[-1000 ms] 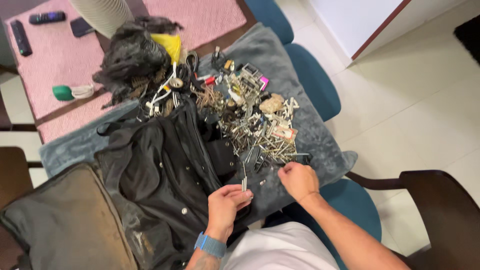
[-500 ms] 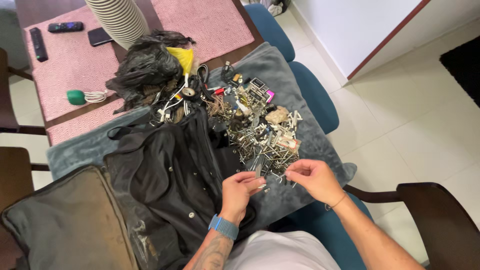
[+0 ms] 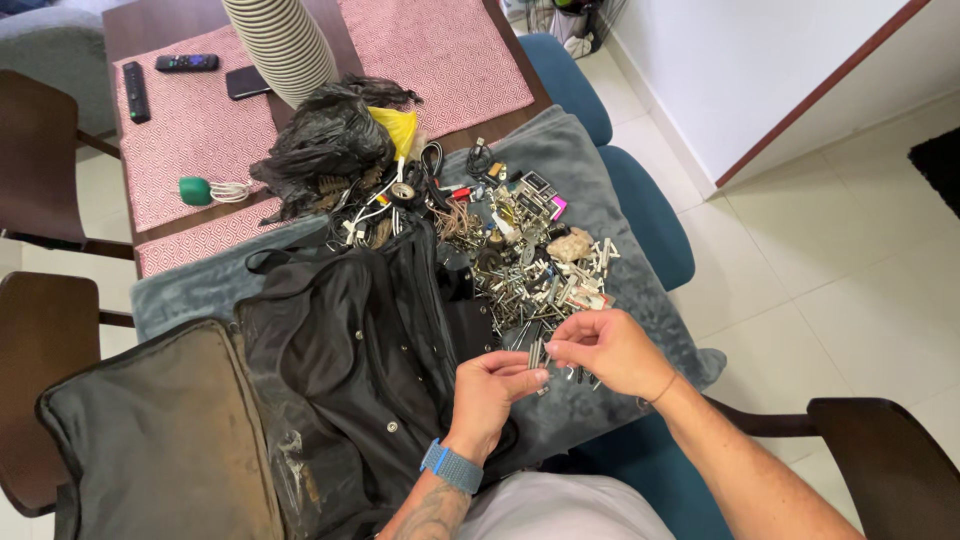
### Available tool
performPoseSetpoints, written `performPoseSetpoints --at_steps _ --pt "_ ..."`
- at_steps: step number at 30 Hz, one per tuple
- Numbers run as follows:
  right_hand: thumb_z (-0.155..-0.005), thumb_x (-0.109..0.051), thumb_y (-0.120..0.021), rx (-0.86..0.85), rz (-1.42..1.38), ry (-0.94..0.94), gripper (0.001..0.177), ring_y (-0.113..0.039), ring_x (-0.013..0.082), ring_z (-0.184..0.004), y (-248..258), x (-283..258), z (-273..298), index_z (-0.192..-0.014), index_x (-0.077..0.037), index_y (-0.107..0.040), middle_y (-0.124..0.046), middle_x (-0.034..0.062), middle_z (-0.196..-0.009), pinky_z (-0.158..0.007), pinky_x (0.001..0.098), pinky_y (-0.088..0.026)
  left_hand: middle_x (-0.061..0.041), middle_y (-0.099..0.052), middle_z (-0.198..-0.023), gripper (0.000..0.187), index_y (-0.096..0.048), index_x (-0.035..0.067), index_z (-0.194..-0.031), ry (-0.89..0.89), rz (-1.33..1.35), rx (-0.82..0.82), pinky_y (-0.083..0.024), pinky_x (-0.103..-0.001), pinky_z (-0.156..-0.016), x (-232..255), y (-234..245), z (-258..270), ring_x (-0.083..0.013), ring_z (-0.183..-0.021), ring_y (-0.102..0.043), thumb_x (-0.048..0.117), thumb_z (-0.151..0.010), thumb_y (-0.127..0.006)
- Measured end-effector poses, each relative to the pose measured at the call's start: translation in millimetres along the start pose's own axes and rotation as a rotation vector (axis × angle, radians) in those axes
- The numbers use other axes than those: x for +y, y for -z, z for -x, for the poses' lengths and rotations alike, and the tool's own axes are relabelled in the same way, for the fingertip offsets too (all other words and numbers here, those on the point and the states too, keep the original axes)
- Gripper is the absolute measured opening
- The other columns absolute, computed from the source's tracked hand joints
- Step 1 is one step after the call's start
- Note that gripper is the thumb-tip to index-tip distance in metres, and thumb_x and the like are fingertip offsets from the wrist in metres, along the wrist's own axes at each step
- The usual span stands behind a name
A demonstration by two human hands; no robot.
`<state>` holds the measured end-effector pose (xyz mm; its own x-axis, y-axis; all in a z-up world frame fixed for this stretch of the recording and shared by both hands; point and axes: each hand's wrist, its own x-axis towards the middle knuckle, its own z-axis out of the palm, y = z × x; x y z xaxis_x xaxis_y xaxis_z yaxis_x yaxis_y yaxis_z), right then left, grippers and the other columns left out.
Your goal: The person sorts small metal hardware items from a pile on a table and places them into compartments of an open black tool roll. The person handles drill bits, Allen keys, and small metal pieces, arranging them by type into the tool roll's pockets.
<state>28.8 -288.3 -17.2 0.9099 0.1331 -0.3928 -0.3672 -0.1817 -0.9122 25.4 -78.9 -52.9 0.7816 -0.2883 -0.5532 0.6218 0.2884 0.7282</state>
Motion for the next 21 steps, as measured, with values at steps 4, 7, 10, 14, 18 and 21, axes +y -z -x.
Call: performPoseSetpoints --at_steps 4,7,10,14,18,21 --pt "-0.088 -0.011 -0.075 0.007 -0.059 0.007 0.014 -0.071 0.0119 -0.07 -4.5 5.5 -6.3 -0.094 0.001 -0.075 -0.076 0.0069 -0.077 -0.066 0.0261 -0.058 -0.019 -0.077 -0.091 0.032 -0.071 -0.013 -0.105 -0.007 -0.044 -0.046 -0.063 -0.032 -0.072 2.3 -0.9 2.6 -0.0209 -0.077 -0.074 -0.006 -0.076 -0.083" --pt "-0.088 -0.01 -0.075 0.038 -0.136 0.037 0.013 -0.07 0.0117 -0.069 -6.9 10.6 -8.3 -0.094 0.001 -0.074 -0.076 0.0066 -0.078 -0.065 0.0266 -0.058 -0.018 -0.078 -0.09 0.033 -0.07 -0.013 -0.106 0.001 -0.057 -0.034 -0.064 -0.032 -0.072 7.6 -4.4 1.5 -0.0212 -0.078 -0.075 -0.004 -0.077 -0.082" --pt "-0.086 -0.009 -0.077 0.045 -0.174 0.067 0.016 -0.07 0.0115 -0.07 -8.0 14.0 -6.5 -0.096 0.003 -0.074 -0.076 0.0063 -0.078 -0.065 0.0268 -0.058 -0.017 -0.078 -0.09 0.033 -0.069 -0.013 -0.107 0.011 -0.07 -0.045 -0.064 -0.032 -0.073 13.2 -6.8 1.5 -0.0208 -0.08 -0.077 -0.002 -0.078 -0.082" --pt "-0.082 -0.008 -0.079 -0.043 -0.18 0.007 0.031 -0.065 0.0089 -0.071 -6.4 13.5 -5.2 -0.113 -0.001 -0.078 -0.074 0.0054 -0.079 -0.063 0.0248 -0.051 -0.017 -0.079 -0.09 0.033 -0.07 -0.01 -0.109 0.035 -0.119 -0.096 -0.063 -0.031 -0.074 20.1 -10.3 1.2 -0.0203 -0.08 -0.076 -0.003 -0.079 -0.08" --pt "-0.083 -0.011 -0.079 0.041 -0.118 0.028 0.022 -0.067 0.0092 -0.073 -7.0 13.3 -2.9 -0.102 0.001 -0.081 -0.079 0.0045 -0.084 -0.064 0.0246 -0.054 -0.018 -0.078 -0.09 0.034 -0.07 -0.008 -0.11 0.071 -0.162 -0.128 -0.064 -0.031 -0.074 23.4 -12.1 2.0 -0.0209 -0.079 -0.077 -0.004 -0.078 -0.08" --pt "-0.083 -0.011 -0.081 0.058 -0.081 0.069 0.017 -0.066 0.0084 -0.073 -5.9 12.4 -4.2 -0.095 0.0 -0.083 -0.078 0.0046 -0.083 -0.064 0.0243 -0.053 -0.018 -0.078 -0.089 0.033 -0.07 -0.008 -0.109 0.081 -0.192 -0.124 -0.063 -0.031 -0.072 23.6 -11.7 1.6 -0.0216 -0.079 -0.076 -0.003 -0.078 -0.081"
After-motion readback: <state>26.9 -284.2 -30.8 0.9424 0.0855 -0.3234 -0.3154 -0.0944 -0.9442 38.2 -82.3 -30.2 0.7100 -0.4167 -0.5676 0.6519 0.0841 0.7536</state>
